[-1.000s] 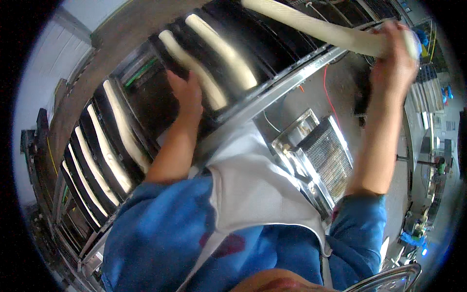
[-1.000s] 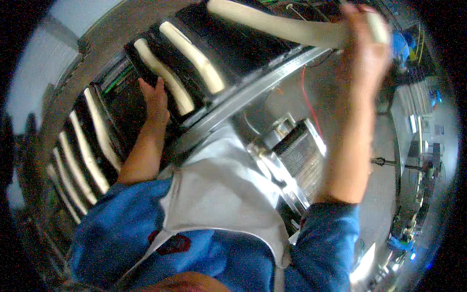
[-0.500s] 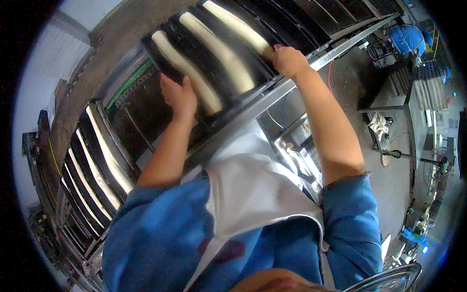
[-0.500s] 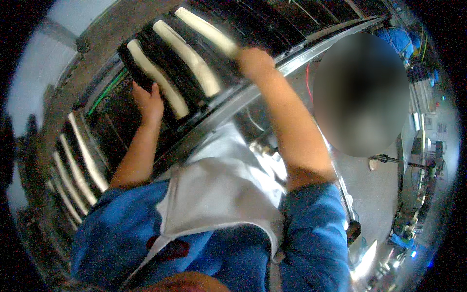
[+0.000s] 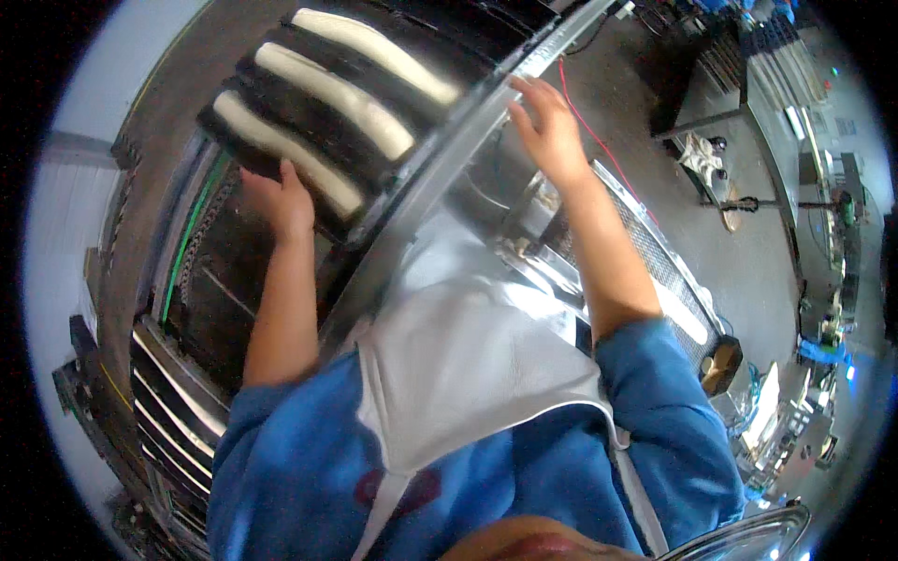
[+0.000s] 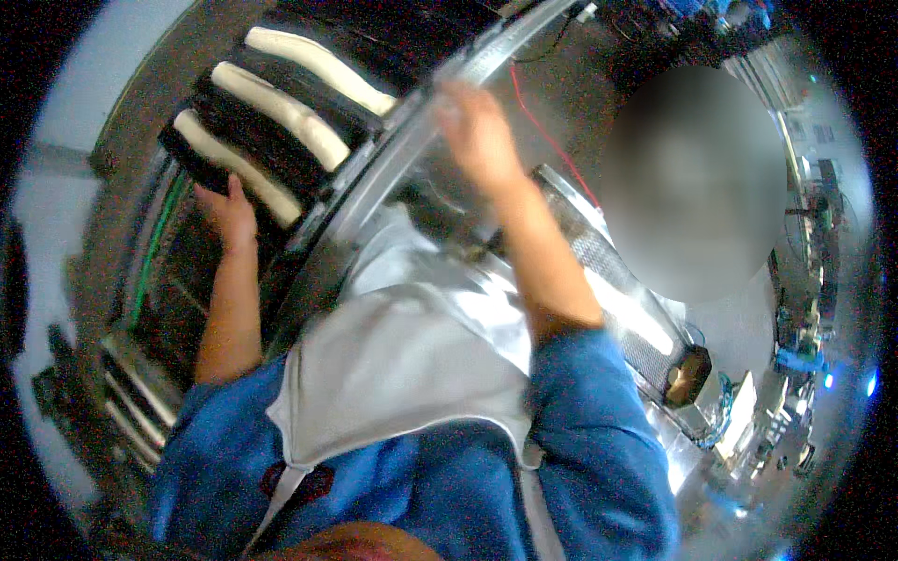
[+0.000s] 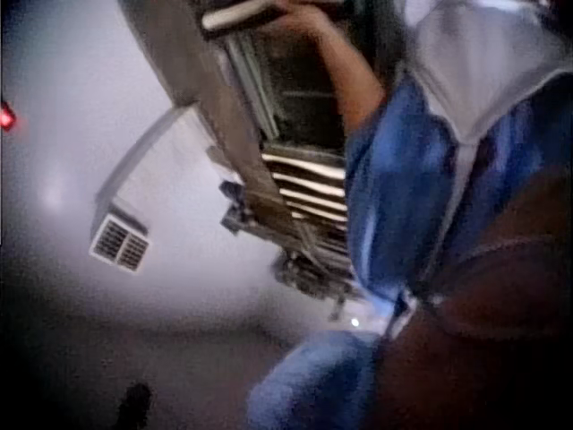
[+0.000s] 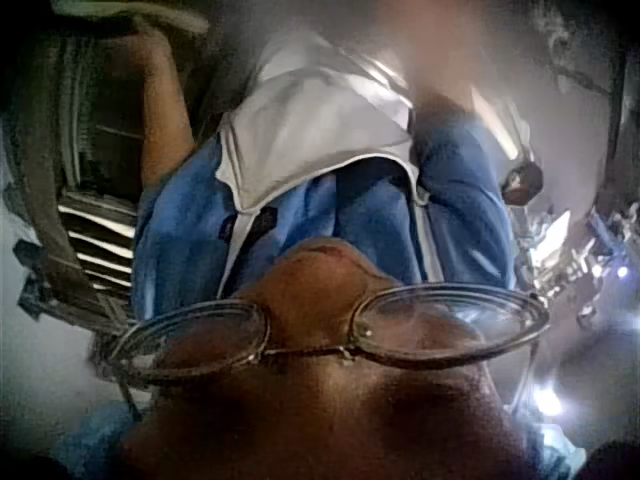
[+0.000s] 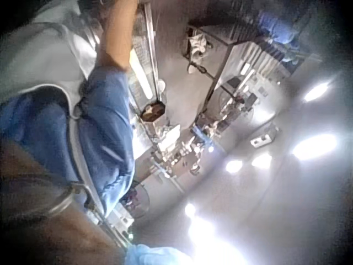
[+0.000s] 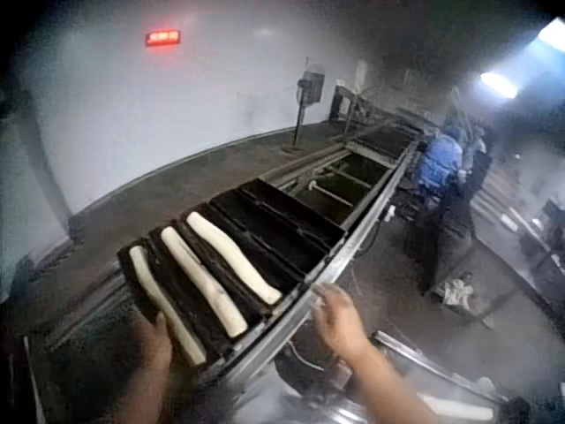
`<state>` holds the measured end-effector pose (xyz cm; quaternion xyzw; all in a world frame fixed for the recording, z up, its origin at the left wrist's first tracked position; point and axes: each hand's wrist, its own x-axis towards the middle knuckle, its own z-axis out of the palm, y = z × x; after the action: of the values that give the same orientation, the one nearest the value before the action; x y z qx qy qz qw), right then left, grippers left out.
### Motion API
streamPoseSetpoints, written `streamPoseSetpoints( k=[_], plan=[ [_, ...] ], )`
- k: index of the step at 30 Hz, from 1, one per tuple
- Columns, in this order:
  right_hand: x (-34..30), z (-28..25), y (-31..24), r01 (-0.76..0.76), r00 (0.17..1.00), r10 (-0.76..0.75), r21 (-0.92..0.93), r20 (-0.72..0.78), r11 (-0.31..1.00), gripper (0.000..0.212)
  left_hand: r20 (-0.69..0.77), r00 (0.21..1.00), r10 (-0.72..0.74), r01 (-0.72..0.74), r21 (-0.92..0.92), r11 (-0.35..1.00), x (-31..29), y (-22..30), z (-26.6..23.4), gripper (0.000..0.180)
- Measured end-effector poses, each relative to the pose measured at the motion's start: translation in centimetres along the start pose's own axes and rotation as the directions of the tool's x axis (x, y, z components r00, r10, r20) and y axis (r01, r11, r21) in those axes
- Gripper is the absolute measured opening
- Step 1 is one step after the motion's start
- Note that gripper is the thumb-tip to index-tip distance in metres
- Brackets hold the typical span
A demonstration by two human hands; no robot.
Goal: The person picks up long, white dough pieces from a conveyor belt and places them onto a metal rack. They handle the dough by hand, arranging the pieces in rows on the rack.
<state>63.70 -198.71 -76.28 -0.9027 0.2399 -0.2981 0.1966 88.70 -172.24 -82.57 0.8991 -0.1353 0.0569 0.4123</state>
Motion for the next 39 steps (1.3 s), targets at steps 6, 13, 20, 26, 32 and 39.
streamPoseSetpoints(
  k=[6, 13, 20, 26, 32, 39],
  plan=[
    [-17.4, -7.4, 3.0, -0.328, 0.909, 0.415, -0.573, 0.023, 0.751, 0.066, 0.041, 0.999, 0.002, -0.007, 0.113, 0.994, 3.2, 0.8, 0.7, 0.077],
    [-19.1, -7.4, 3.9, -0.233, 0.957, 0.289, -0.64, -0.018, 0.732, 0.052, 0.073, 0.997, -0.015, 0.007, 0.11, 0.994, 4.9, 4.0, 3.8, 0.078],
    [-15.7, -10.5, 9.2, -0.474, 0.706, 0.459, 0.122, -0.54, 0.872, 0.026, 0.1, 0.995, -0.029, 0.026, 0.03, 0.999, 5.5, 4.7, 6.9, 0.086],
    [2.5, -23.1, 1.7, 0.15, 0.644, 0.465, 0.697, -0.607, 0.701, 0.031, 0.045, 0.998, -0.046, 0.042, 0.078, 0.996, 4.6, 4.6, 4.6, 0.083],
    [18.1, -18.5, -0.3, 0.332, 0.747, 0.422, 0.838, -0.514, 0.433, 0.041, 0.047, 0.998, -0.031, 0.03, 0.027, 0.999, 5.8, 5.4, 7.1, 0.081],
    [19.8, -4.8, 6.8, 0.097, 0.854, 0.468, 0.953, -0.228, 0.287, 0.028, 0.027, 0.999, -0.026, 0.025, 0.031, 0.999, 6.4, 2.5, 8.0, 0.084]
  ],
)
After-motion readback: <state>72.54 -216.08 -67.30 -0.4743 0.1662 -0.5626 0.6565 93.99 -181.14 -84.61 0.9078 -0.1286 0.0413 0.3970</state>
